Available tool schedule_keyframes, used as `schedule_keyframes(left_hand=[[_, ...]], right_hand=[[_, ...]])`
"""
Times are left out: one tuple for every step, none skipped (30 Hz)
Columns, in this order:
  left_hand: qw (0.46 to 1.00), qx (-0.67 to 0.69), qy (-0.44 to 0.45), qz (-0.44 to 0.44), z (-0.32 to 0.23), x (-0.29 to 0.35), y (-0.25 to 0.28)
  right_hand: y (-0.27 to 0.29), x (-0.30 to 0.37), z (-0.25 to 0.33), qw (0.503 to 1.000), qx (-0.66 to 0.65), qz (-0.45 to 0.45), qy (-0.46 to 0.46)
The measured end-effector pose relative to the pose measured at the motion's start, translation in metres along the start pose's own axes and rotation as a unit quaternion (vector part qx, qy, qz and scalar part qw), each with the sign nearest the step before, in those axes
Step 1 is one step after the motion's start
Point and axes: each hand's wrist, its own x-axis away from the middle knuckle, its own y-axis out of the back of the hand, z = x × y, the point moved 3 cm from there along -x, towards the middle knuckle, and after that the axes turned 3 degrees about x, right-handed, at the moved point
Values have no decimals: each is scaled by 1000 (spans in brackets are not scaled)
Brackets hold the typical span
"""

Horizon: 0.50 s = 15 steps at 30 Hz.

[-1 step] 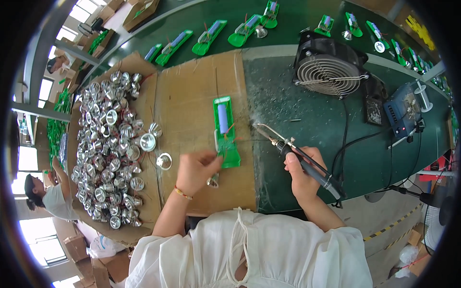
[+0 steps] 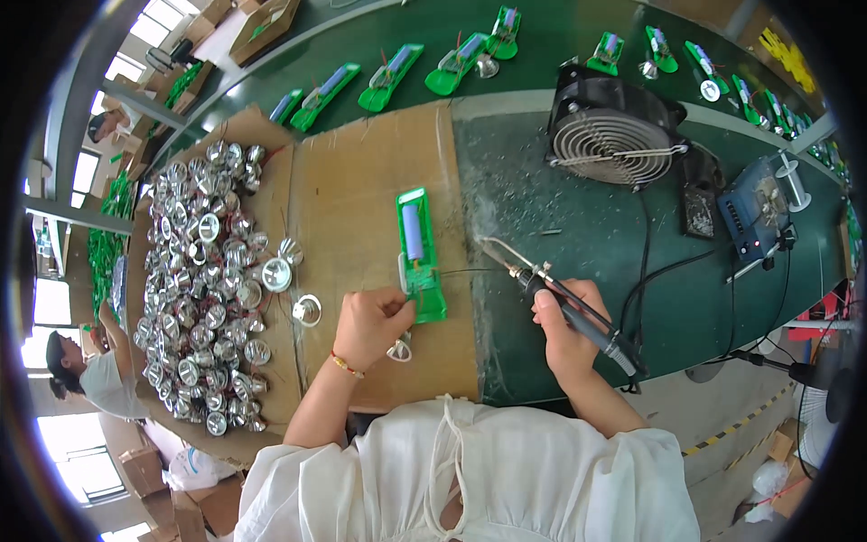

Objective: Soldering electrical wires to a circuit board and LED component at an assembly station.

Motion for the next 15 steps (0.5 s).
schedule_keyframes(left_hand=[[1000,20,1,4,-5,-10,2],[999,40,1,9,-12,-24,4],[1000,22,-9,8,-15,-48,4],[998,-40,-38,18,-31,-71,8],[992,-103,-67,29,-47,-96,10],[987,-115,-116,12,-57,-123,7],[978,-132,-159,-9,-66,-149,6],[976,-148,-160,-19,-78,-179,1],[973,-161,-165,-25,-95,-210,-7],[981,-140,-131,-27,-110,-236,-15],[988,-118,-96,-30,-124,-258,-18],[972,-109,-171,-122,-126,-279,-20],[942,-98,-243,-210,-131,-290,-19],[954,-136,-195,-185,-126,-306,-17],[956,-145,-195,-162,-120,-314,-16]], right_hand=[[3,-3,-3,1000,7,2,0],[5,-4,-4,1000,9,-6,-13],[7,-5,-8,1000,14,-12,-25],[7,-6,-11,999,12,-13,-36],[9,-6,-16,998,6,-20,-60],[9,-7,-16,997,2,-22,-81],[5,-6,-16,996,2,-18,-88],[3,-6,-19,995,5,-18,-97],[2,-7,-19,996,14,-17,-86],[2,-7,-21,996,13,-24,-82],[3,-7,-22,996,4,-27,-88],[4,-7,-22,995,-5,-26,-95],[5,-8,-23,995,-7,-30,-94],[5,-9,-23,996,-3,-25,-84],[4,-9,-22,997,2,-22,-75]])
